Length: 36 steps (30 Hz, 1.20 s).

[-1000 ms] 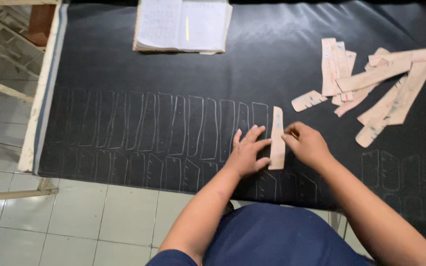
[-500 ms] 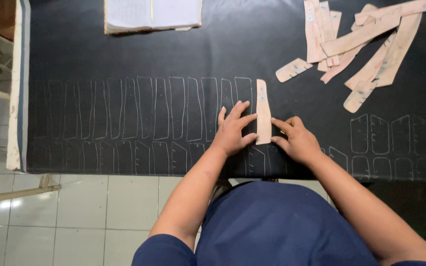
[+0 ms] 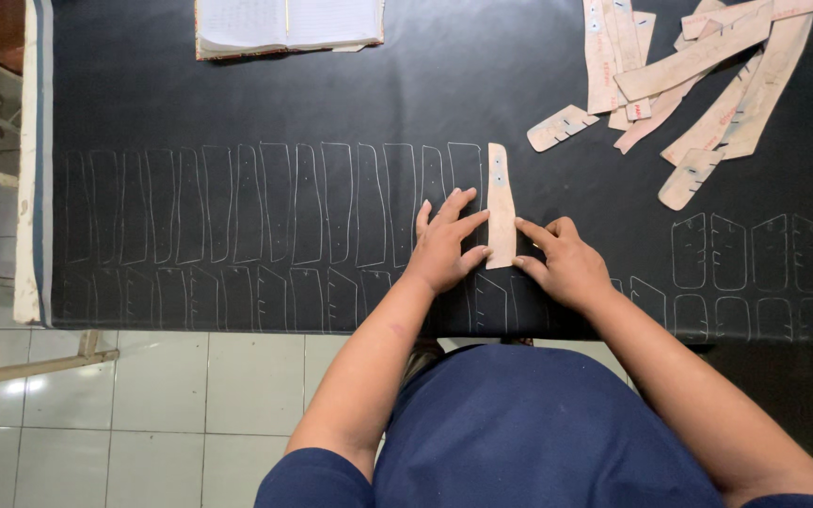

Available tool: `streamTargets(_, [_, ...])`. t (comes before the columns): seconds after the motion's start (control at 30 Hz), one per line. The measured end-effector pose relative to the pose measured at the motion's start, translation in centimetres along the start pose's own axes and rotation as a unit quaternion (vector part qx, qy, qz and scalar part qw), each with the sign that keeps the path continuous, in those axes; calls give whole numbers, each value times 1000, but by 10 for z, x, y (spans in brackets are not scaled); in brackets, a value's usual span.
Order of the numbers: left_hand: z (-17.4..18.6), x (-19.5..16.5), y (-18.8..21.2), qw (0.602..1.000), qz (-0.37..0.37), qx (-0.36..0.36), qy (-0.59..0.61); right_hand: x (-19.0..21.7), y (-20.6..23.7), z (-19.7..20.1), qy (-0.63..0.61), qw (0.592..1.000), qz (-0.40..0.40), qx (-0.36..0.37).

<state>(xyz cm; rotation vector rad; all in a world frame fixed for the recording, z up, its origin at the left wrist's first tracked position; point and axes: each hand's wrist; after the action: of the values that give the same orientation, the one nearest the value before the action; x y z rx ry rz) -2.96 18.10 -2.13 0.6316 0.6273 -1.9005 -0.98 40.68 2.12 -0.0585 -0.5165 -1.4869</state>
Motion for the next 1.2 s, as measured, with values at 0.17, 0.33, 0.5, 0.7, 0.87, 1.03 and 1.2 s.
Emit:
streamTargets(0.17, [2,-2,1,1000,-3,0,-5,1,2,-1,0,1000,3,-10])
streamTargets(0.33, [4,-6,0,1000,9,13,-12,-1,2,-3,-13,1000,13,-18])
streamTargets(0.5, [6,-6,0,1000,14,16,-8,-4,0,-5,-2,1000,13,-9])
streamTargets(0.7, [6,-5,-1,1000,15,18,-4,-2,0,-3,-4,1000,14,-9])
streamTargets(0.87, [5,-4,-1,1000,11,14,-6,-1,1,-2,1,1000,17,-10])
streamTargets(1.03, [4,-1,1,1000,9,13,-3,-1,2,-3,1,1000,22,-13])
streamTargets(1.2, [3,-1,1,1000,5,9,-5,1,3,-3,5,999,26,-18])
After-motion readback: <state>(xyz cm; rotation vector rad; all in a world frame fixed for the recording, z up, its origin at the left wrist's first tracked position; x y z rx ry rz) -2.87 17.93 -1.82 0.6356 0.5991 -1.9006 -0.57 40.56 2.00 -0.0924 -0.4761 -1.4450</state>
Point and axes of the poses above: each hand's wrist, its own y-axis away from the middle knuckle, its own z-axis out of the back of the hand, x = y × z, and after that the axes turned 4 degrees about -z, right-handed
